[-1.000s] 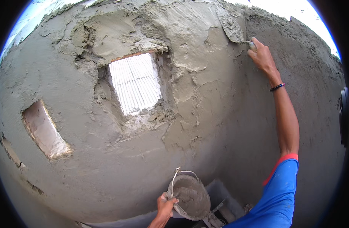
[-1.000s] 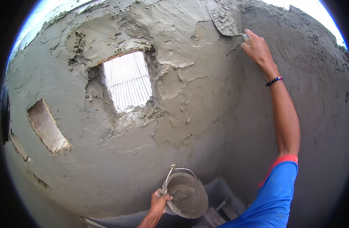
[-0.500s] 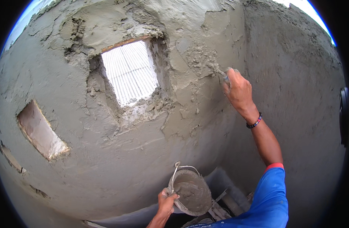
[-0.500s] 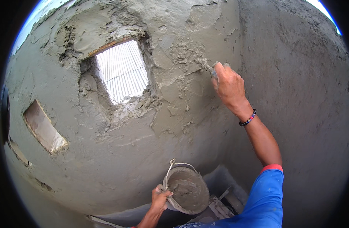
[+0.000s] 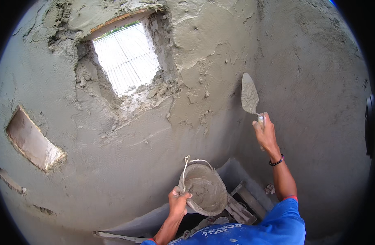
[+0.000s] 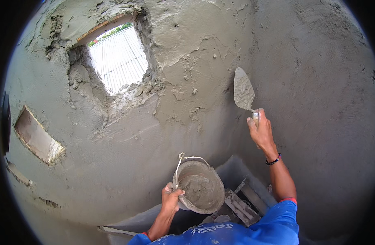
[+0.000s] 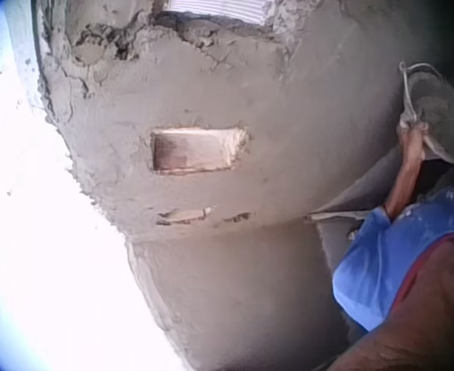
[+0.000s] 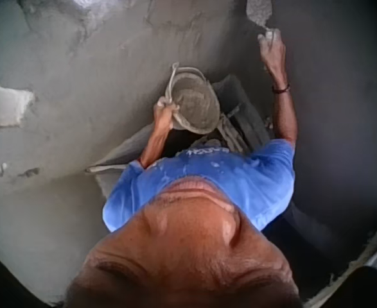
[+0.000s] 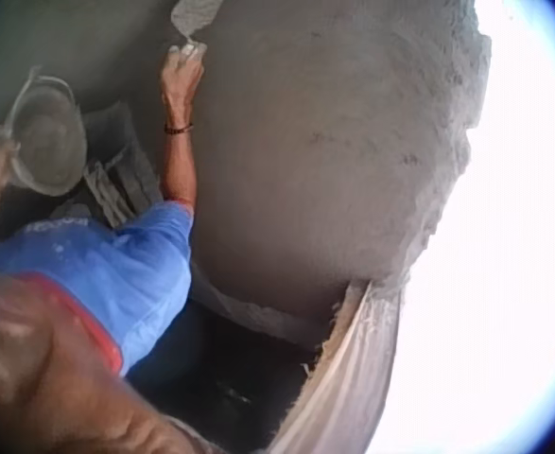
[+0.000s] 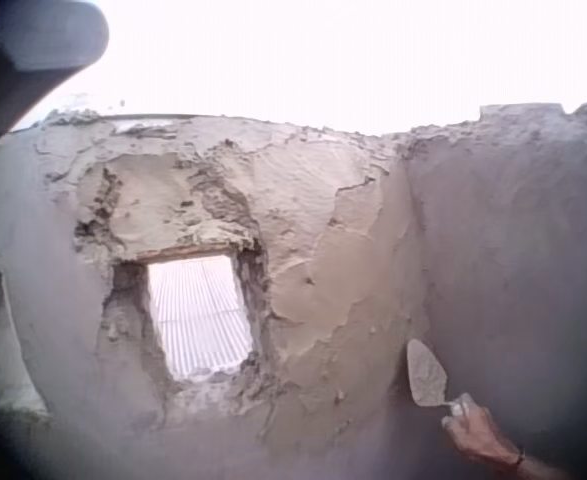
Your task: The person applies wet plaster to a concrete wall using a trowel, taking mortar from a bucket and smoothing it around wall openings.
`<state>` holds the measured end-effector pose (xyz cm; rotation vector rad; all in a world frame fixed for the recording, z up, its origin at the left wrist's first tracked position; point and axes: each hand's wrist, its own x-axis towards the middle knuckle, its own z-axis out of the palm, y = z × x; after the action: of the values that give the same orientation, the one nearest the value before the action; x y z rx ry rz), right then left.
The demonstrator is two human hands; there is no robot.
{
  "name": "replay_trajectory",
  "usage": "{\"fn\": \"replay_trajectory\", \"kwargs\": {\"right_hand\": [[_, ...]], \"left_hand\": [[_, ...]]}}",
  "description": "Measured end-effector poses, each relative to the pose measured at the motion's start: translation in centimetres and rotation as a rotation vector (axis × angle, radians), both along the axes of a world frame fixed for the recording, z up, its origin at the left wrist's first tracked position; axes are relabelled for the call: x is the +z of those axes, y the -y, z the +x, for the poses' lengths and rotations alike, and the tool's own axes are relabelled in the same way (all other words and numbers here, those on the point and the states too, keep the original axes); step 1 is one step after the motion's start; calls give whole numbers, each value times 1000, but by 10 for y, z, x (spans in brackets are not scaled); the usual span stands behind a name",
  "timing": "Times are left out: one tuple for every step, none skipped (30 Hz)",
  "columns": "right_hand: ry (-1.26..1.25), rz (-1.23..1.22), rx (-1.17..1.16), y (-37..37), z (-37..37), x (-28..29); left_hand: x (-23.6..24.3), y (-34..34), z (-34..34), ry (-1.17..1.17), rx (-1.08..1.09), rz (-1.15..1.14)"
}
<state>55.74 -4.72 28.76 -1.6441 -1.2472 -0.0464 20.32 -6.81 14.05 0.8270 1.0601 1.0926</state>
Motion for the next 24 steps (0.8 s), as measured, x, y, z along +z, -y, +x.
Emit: {"fn": "replay_trajectory", "kwargs": {"right_hand": [[-11, -16, 25, 12, -10, 4], [19, -184, 203, 28, -21, 13], [41, -365, 366, 45, -30, 14], [21, -402, 383, 52, -36, 13], [215, -547, 478, 61, -34, 11], [408, -691, 596, 67, -36, 7], [373, -742, 607, 71, -41, 4], [517, -807, 585, 72, -52, 0], [662, -864, 568, 73, -61, -7], [802, -819, 558, 72, -62, -17], [780, -848, 569, 70, -64, -27], [931, -805, 534, 64, -66, -33], [1087, -751, 489, 58, -68, -38], [1078, -763, 495, 53, -71, -41], [1158, -786, 488, 46, -75, -44], [1238, -808, 481, 44, -77, -49], [1230, -817, 487, 46, -78, -55], [1192, -857, 518, 47, -80, -60], [1153, -897, 548, 46, -81, -66], [988, -940, 638, 46, -73, -80], [988, -943, 642, 47, -72, -90], [815, -986, 694, 50, -73, -100], [640, -1024, 741, 53, -75, -110], [576, -1014, 763, 54, -80, -118]], "left_hand": [[3, 1, -3, -22, 7, 13], [2, 2, -9, -11, 20, -2], [4, 3, -10, 28, 20, -12], [13, 2, -9, 36, 39, -18], [1, -3, -8, 29, -12, -3], [3, -4, -2, 18, -22, 25], [13, -5, 3, 10, -42, 1], [21, -4, 4, 37, -51, -2], [19, -6, 2, 58, -79, -9], [19, -8, 4, 43, -95, 7], [21, -7, 5, 29, -103, -7], [22, -6, 4, 16, -111, 5], [23, -8, 5, 9, -121, 28], [24, -9, 6, 5, -125, 14], [26, -12, 7, 6, -135, 33], [28, -13, 8, 7, -146, 50], [31, -13, 9, 2, -149, 40], [36, -14, 11, 27, -148, 38], [38, -15, 13, 52, -147, 36], [39, -16, 15, 50, -148, 30], [38, -16, 17, 75, -144, 26], [38, -16, 19, 100, -141, 24], [37, -15, 21, 100, -140, 21], [36, -14, 24, 96, -148, 51]]}}
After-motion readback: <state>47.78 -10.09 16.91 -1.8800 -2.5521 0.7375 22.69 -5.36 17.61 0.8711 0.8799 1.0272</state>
